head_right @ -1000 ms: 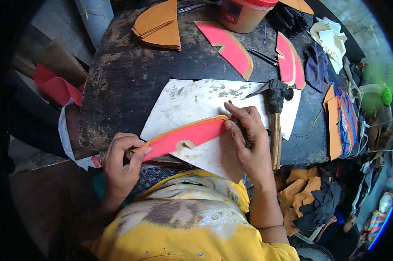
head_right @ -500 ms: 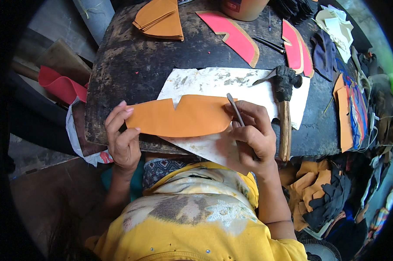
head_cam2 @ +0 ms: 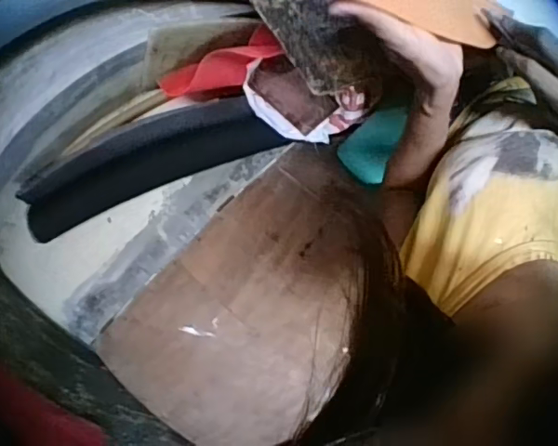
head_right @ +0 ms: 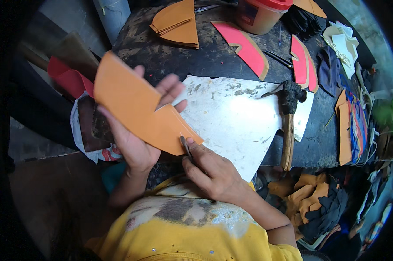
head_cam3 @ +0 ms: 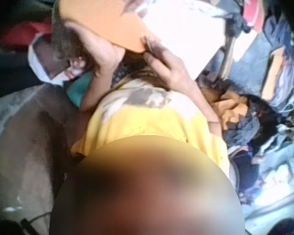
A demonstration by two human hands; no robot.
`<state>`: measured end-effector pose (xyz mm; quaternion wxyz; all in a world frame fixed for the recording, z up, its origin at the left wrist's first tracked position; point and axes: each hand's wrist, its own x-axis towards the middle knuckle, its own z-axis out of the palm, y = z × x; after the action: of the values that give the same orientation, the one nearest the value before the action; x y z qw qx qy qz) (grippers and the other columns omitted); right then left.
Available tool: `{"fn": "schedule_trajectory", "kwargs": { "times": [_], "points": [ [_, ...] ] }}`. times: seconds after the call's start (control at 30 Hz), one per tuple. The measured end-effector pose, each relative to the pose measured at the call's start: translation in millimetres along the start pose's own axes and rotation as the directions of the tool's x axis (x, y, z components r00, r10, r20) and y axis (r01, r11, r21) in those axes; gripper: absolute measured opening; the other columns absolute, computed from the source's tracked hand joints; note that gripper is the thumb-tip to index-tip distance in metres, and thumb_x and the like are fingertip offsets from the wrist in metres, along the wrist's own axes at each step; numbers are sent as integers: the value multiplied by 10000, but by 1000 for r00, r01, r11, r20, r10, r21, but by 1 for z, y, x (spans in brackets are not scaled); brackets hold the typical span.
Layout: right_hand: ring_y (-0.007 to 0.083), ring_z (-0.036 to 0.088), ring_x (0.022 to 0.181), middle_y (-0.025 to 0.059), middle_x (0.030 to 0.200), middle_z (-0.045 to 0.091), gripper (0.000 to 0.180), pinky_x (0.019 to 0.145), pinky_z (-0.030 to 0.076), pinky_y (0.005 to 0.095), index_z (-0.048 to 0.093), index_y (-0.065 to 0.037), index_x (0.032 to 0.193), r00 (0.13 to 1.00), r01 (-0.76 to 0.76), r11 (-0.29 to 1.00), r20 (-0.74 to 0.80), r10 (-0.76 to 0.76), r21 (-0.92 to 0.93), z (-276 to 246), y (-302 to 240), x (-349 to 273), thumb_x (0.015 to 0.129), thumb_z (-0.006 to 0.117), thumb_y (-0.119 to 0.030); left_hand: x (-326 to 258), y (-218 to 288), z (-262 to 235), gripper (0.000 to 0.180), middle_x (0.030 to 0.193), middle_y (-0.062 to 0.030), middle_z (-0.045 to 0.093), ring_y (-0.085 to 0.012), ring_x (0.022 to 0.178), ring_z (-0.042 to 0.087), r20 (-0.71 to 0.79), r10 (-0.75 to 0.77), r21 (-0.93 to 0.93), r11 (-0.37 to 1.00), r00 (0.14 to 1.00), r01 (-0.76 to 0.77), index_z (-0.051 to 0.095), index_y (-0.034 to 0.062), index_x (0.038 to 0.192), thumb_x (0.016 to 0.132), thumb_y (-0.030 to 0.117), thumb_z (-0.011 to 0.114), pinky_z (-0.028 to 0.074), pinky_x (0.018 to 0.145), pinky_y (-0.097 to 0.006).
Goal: The person assembles pink and tan leather pieces by hammering them together on a white board, then uses a pointed tool to press or mark the edges. The person flips the pieces and continues hammering and pressing along the seams.
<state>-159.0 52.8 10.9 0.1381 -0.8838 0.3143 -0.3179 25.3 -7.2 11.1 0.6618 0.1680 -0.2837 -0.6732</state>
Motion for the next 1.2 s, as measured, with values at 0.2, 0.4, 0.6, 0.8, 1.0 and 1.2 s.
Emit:
{"fn": "schedule_trajectory", "kwargs": {
  "times": [0.2,0.4,0.6,0.8,1.0,1.2],
  "points": [
    [165,655,864,174,1193,644,268,774,532,277,625,38,1169,907,-308,870,-157,391,385,-14,-4,2,941,634,-102,23,4,-17,899,975,-150,617,-142,660,540,174,-642,-23,755,747,655,365,-109,1473,1025,664,269,530,691,-344],
    [102,584,899,60,1082,649,311,787,464,252,606,6,1212,478,-373,149,53,877,916,-20,27,12,974,681,-179,24,-12,-18,833,996,-210,597,-170,630,539,420,-883,-153,157,208,976,454,-66,1408,1033,657,279,493,569,-340],
    [90,588,682,48,912,685,292,599,460,230,622,12,1215,452,-229,92,22,892,969,-14,28,8,969,683,-133,19,-4,-24,891,1210,-284,591,-315,967,656,400,-870,-165,240,288,957,428,-16,1454,1001,725,227,577,793,-475],
    [95,572,608,70,879,698,325,507,411,225,621,-8,1261,334,-136,125,-74,940,983,-11,36,12,984,666,-172,5,35,-36,1022,1544,-252,392,-386,1452,368,366,-706,-246,555,606,795,234,-72,1547,968,770,200,325,1130,-640],
    [119,588,632,59,830,662,259,530,434,244,629,3,1190,366,-104,149,-101,925,983,-10,35,12,973,681,-128,-15,48,-38,653,1591,-274,296,-395,1449,380,279,-620,41,771,733,636,167,-76,1556,1030,190,447,309,1171,-614],
    [107,593,638,55,848,674,290,531,444,235,620,10,1226,340,-124,125,-76,937,984,-11,35,14,969,678,-112,-19,46,-30,597,1493,-269,437,-360,1322,539,97,-606,121,795,790,595,268,-85,1523,976,20,485,484,1087,-499]
  ]
}}
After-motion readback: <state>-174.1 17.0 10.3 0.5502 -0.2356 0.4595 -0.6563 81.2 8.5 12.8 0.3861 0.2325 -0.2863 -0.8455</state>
